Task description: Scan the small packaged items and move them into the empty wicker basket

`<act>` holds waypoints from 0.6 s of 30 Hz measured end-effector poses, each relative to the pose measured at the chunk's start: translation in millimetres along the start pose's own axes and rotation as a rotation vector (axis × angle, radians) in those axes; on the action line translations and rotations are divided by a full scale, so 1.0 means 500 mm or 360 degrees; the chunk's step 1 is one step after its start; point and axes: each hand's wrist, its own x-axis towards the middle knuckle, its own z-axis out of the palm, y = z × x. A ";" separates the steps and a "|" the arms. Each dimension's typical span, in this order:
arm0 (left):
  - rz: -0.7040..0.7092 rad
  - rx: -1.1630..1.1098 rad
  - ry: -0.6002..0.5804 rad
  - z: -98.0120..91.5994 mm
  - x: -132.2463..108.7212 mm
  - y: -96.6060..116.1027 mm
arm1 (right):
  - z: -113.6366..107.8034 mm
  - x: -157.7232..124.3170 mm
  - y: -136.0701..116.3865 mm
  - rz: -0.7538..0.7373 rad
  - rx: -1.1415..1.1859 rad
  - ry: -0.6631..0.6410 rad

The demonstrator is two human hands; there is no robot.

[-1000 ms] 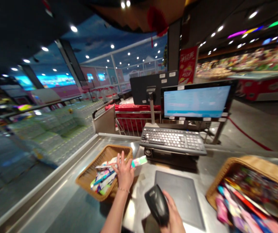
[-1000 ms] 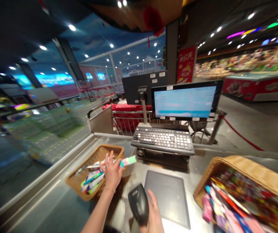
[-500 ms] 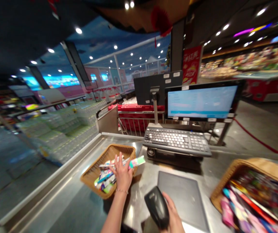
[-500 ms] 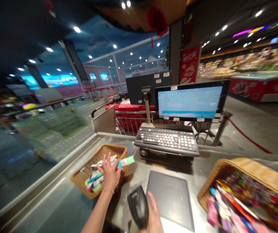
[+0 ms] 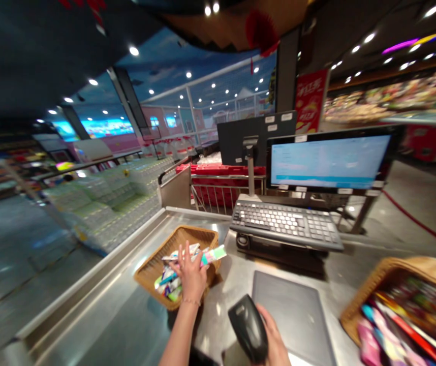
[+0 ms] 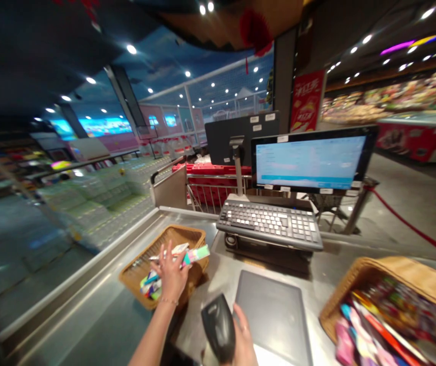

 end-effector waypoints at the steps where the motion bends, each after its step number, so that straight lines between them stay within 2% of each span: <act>1: -0.0010 0.0004 0.0004 0.000 -0.001 -0.004 | 0.002 -0.001 0.004 -0.0008 -0.0008 -0.0001; 7: -0.0051 0.0064 0.0029 -0.001 -0.002 -0.028 | 0.011 -0.011 0.023 -0.0039 -0.0073 0.0067; 18: -0.0125 0.0104 0.0010 -0.001 0.002 -0.048 | 0.010 -0.014 0.029 0.0057 -0.0064 0.0027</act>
